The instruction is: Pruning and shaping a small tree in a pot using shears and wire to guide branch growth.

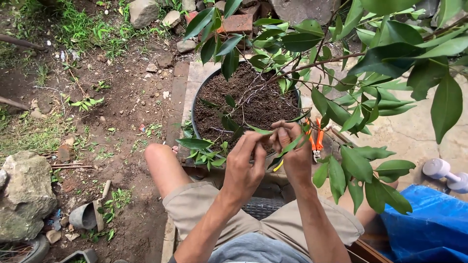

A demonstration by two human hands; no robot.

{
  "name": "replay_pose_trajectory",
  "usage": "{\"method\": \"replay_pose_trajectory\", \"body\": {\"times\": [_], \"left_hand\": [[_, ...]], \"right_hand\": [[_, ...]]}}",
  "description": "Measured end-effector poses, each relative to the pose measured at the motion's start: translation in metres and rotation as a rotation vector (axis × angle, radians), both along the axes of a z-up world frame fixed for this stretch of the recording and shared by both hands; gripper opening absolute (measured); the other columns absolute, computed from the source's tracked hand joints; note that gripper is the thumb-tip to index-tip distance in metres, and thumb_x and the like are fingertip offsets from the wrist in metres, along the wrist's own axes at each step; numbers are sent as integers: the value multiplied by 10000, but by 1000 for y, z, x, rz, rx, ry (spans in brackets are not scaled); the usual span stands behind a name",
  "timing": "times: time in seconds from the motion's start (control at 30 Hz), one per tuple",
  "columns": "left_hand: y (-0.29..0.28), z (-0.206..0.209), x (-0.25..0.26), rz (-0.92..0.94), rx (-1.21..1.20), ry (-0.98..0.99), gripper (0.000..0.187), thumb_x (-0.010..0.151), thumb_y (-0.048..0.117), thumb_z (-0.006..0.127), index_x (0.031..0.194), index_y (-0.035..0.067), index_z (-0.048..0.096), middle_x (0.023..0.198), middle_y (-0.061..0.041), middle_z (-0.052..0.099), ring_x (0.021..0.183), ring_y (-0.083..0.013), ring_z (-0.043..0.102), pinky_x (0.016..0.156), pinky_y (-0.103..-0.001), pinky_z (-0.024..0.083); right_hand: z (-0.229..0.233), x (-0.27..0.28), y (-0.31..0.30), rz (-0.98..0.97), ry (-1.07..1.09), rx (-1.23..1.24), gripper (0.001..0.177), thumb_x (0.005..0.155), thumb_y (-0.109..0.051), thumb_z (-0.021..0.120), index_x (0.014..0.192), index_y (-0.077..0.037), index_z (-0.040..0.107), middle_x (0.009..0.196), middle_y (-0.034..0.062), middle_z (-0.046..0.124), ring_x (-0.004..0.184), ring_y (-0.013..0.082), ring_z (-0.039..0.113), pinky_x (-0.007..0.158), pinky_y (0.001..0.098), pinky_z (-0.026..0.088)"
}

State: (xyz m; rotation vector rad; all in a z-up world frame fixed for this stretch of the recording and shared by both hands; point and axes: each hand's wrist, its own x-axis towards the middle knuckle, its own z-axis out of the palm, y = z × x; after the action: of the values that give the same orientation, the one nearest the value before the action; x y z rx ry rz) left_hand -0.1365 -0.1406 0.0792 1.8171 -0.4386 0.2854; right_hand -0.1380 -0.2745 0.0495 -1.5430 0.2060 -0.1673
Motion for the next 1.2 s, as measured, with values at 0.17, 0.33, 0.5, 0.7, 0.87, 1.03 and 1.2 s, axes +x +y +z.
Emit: {"method": "replay_pose_trajectory", "body": {"times": [0.17, 0.33, 0.5, 0.7, 0.87, 1.03, 1.2], "left_hand": [[-15, 12, 11, 26, -129, 162, 199, 1041, 118, 529, 1170, 66, 672, 919, -108, 719, 759, -216, 695, 710, -376, 575], [-26, 22, 15, 46, -252, 321, 277, 1061, 236, 537, 1236, 64, 666, 943, -117, 727, 756, -176, 684, 734, -363, 569], [-30, 31, 21, 36, -294, 343, 324, 1047, 281, 578, 1268, 57, 655, 989, -107, 719, 778, -148, 681, 768, -329, 579], [-14, 17, 14, 82, -136, 75, 282, 1070, 180, 535, 1269, 20, 655, 924, -114, 688, 747, -182, 653, 728, -353, 559], [9, 9, -20, 27, 5, -125, 194, 1064, 82, 527, 1189, 29, 665, 930, -94, 690, 799, -217, 673, 760, -328, 563], [42, 5, -52, -188, -11, -85, 336, 1031, -102, 483, 1344, -9, 559, 1055, -174, 634, 879, -227, 646, 809, -304, 600], [75, 15, -56, -27, -111, -191, 273, 994, -114, 502, 1249, -30, 547, 1091, -176, 647, 953, -242, 716, 822, -269, 705]], "right_hand": [[-11, 10, -13, -63, 29, -38, 233, 1124, -177, 428, 1172, -63, 626, 790, 25, 606, 679, 102, 501, 684, 250, 459], [-21, 12, -16, -86, -61, -59, 205, 1111, -163, 486, 1112, -56, 661, 723, 30, 580, 644, 94, 499, 630, 238, 449], [-37, 14, -14, -96, -129, -26, 188, 1094, -142, 543, 1070, -52, 706, 693, 28, 580, 633, 85, 501, 607, 216, 439], [-47, 17, -5, -194, -341, 97, 166, 1064, -63, 586, 956, -80, 711, 603, 61, 535, 531, 114, 457, 549, 252, 423], [-25, -33, -13, -58, -56, 142, 190, 1054, -84, 527, 1097, -26, 703, 584, 13, 493, 462, 79, 385, 450, 216, 334], [-8, -76, -27, 176, 133, 114, 190, 1072, -162, 505, 898, -88, 522, 635, -23, 419, 494, 59, 347, 456, 199, 262], [35, -124, -79, 81, -60, -780, 146, 926, -181, 602, 893, -153, 741, 895, -19, 731, 903, 149, 648, 965, 377, 477]]}}
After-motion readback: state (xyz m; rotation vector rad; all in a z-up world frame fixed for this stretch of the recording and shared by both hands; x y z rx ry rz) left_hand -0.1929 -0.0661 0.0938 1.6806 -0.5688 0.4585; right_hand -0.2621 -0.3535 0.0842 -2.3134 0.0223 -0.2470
